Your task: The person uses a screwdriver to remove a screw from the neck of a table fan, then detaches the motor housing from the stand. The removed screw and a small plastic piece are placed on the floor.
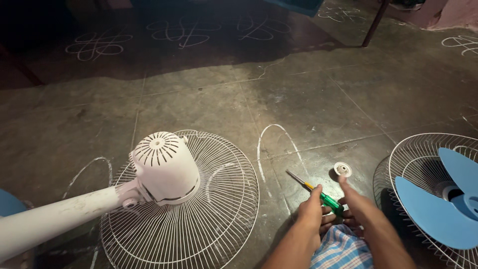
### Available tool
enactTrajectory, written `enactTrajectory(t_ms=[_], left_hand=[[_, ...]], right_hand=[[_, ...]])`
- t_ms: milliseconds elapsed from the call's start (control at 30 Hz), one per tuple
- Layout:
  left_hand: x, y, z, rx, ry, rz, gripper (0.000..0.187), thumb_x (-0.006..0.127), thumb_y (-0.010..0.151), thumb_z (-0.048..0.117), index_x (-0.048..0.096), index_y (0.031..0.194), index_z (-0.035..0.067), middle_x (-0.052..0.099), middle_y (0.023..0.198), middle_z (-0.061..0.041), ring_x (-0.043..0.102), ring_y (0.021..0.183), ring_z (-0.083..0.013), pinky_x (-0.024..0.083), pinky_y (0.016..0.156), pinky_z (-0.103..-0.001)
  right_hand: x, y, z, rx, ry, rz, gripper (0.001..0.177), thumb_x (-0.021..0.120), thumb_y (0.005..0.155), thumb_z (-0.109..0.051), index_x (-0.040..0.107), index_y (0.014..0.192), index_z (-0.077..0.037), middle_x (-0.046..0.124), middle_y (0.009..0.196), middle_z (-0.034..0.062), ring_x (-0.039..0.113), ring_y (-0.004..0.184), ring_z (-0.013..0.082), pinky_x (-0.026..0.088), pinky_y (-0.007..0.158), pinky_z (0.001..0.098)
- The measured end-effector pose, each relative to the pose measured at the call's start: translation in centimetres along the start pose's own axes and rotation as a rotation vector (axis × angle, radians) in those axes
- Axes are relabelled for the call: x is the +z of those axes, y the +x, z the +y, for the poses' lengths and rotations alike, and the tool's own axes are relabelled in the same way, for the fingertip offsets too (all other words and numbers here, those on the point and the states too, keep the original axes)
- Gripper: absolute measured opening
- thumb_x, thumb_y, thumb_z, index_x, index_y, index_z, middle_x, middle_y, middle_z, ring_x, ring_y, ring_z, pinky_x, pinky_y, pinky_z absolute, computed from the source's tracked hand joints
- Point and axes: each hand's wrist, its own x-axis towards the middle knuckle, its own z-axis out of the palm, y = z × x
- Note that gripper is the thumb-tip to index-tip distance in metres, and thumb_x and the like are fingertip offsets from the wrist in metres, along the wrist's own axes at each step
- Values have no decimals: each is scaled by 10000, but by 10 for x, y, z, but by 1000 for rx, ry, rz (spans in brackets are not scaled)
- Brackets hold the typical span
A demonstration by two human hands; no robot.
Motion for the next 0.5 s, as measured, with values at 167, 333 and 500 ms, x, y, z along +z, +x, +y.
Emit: enactTrajectory(t_ms=[167,333,500], left_hand=[[5,-9,5,64,175,198,518,677,907,526,724,1132,62,734,1058,-72,698,882,-181,524,764,-347],[-1,-30,11,132,295,300,327,742,890,355,746,966,37,757,1008,-109,706,905,-208,539,803,-381],[-17,-65,17,226,451,278,343,723,887,343,762,909,3,744,848,-91,702,805,-195,537,723,-362]], right_hand=[[14,19,3,-272,-238,-6,577,754,835,-499,715,1186,-42,747,975,191,714,780,282,550,622,419],[15,-1,-2,-279,-458,-74,299,806,830,-271,722,1071,-116,738,933,156,622,772,228,450,611,379],[13,-13,1,-444,-309,-275,272,860,710,-86,704,922,-15,792,798,142,703,719,209,529,630,331]])
